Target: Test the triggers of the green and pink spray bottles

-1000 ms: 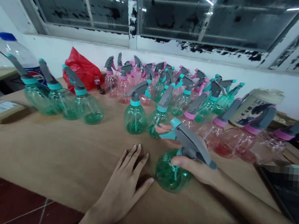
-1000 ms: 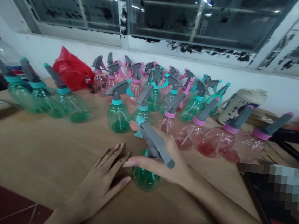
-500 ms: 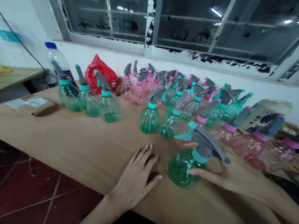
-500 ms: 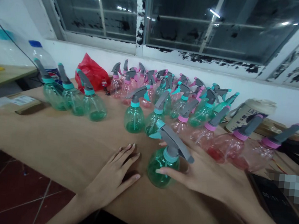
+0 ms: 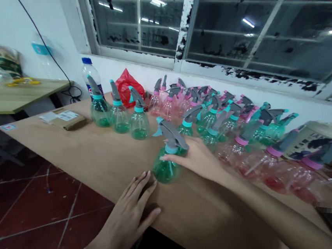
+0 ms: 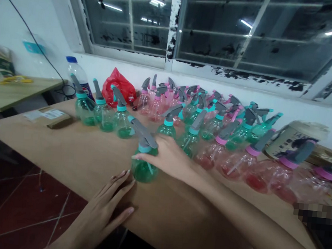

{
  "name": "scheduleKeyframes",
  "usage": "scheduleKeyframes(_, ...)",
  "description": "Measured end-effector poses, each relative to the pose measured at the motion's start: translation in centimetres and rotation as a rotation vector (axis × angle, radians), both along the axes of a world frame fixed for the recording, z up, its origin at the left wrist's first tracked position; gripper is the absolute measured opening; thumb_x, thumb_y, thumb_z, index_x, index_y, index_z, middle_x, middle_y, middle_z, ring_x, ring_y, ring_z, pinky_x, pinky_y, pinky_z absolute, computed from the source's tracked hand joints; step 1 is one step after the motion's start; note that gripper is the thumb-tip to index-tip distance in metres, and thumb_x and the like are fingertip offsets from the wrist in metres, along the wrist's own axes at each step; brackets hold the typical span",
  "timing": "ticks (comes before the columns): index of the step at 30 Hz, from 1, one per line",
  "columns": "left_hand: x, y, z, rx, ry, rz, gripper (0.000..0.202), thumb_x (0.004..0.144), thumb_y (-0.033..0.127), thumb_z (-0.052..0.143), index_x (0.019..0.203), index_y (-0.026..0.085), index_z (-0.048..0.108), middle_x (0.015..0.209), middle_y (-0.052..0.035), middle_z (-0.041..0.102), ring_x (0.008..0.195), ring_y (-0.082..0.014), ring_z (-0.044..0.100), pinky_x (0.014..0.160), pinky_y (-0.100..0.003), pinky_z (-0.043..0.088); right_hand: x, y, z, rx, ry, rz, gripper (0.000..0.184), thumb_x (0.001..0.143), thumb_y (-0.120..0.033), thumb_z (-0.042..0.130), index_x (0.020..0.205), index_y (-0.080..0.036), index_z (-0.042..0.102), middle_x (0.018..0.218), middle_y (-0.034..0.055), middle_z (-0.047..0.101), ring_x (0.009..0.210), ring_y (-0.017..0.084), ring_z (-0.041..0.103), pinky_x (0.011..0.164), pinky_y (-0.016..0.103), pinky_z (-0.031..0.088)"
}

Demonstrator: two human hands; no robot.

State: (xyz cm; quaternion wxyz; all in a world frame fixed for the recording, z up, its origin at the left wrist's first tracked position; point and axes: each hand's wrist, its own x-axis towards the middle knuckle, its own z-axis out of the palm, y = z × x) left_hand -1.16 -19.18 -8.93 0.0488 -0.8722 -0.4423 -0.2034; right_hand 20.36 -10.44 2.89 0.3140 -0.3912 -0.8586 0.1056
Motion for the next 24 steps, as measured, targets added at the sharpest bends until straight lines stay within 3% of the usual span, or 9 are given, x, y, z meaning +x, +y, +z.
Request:
scheduleKeyframes(6, -2.8, 0.8, 0.4, -0.064, -0.156, 0.093, 0.054, 0.096, 0.041, 0.049, 0.143, 0.021, 0.032, 0.145, -0.0156, 0.045, 0.132, -0.0307, 0.046, 0.105, -0.051, 0.043, -3.9, 3.7, -1.0, 0.051, 0.068, -0.085, 0.03, 0.083, -0.048, 0.064, 0.088, -0.018, 0.065, 0.081, 0.0042, 0.069, 0.074, 0.019, 0.062, 0.068, 0.031, 0.045)
scheduleKeyframes(10, -2.1, 4.6, 2.0, -0.137, -0.449, 0.164, 0.045, 0.094, 0.038, 0.052, 0.135, 0.023, 0.04, 0.128, -0.0113, 0.057, 0.118, -0.027, 0.058, 0.097, -0.045, 0.05, -4.3, 4.9, -1.3, 0.067, 0.057, -0.159, 0.036, 0.085, -0.046, 0.061, 0.102, -0.014, 0.063, 0.09, 0.0092, 0.069, 0.079, 0.023, 0.062, 0.072, 0.034, 0.045)
scheduleKeyframes(13, -0.9, 8.1, 3.3, -0.088, -0.504, 0.197, 0.052, 0.092, 0.041, 0.056, 0.136, 0.022, 0.035, 0.131, -0.0128, 0.052, 0.122, -0.0277, 0.054, 0.095, -0.045, 0.051, -4.5, 5.3, -1.1, 0.067, 0.026, -0.191, 0.039, 0.088, -0.045, 0.058, 0.109, -0.013, 0.061, 0.091, 0.0105, 0.069, 0.082, 0.025, 0.063, 0.074, 0.035, 0.046)
scheduleKeyframes(15, -0.1, 10.0, 4.1, -0.065, -0.508, 0.221, 0.061, 0.086, 0.044, 0.063, 0.135, 0.02, 0.036, 0.131, -0.014, 0.052, 0.121, -0.0303, 0.054, 0.093, -0.047, 0.051, -4.7, 5.2, -0.9, 0.058, 0.002, -0.201, 0.04, 0.087, -0.044, 0.059, 0.113, -0.014, 0.06, 0.093, 0.0108, 0.069, 0.084, 0.025, 0.064, 0.074, 0.035, 0.047)
scheduleKeyframes(20, 0.8, 12.3, 4.9, -0.037, -0.459, 0.234, 0.055, 0.084, 0.042, 0.067, 0.128, 0.018, 0.044, 0.119, -0.0128, 0.059, 0.11, -0.0308, 0.061, 0.087, -0.046, 0.053, -3.9, 3.3, -0.2, 0.025, -0.045, -0.223, 0.049, 0.085, -0.042, 0.063, 0.121, -0.01, 0.057, 0.101, 0.0151, 0.07, 0.093, 0.029, 0.065, 0.076, 0.038, 0.05)
scheduleKeyframes(24, 0.9, 13.8, 4.6, 0.023, -0.43, 0.227, 0.053, 0.085, 0.039, 0.067, 0.126, 0.017, 0.044, 0.118, -0.0132, 0.061, 0.113, -0.0309, 0.058, 0.091, -0.046, 0.05, -1.6, 0.8, -0.1, 0.075, -0.138, -0.321, 0.036, 0.091, -0.038, 0.056, 0.114, -0.011, 0.062, 0.107, 0.0157, 0.068, 0.097, 0.031, 0.065, 0.078, 0.041, 0.051)
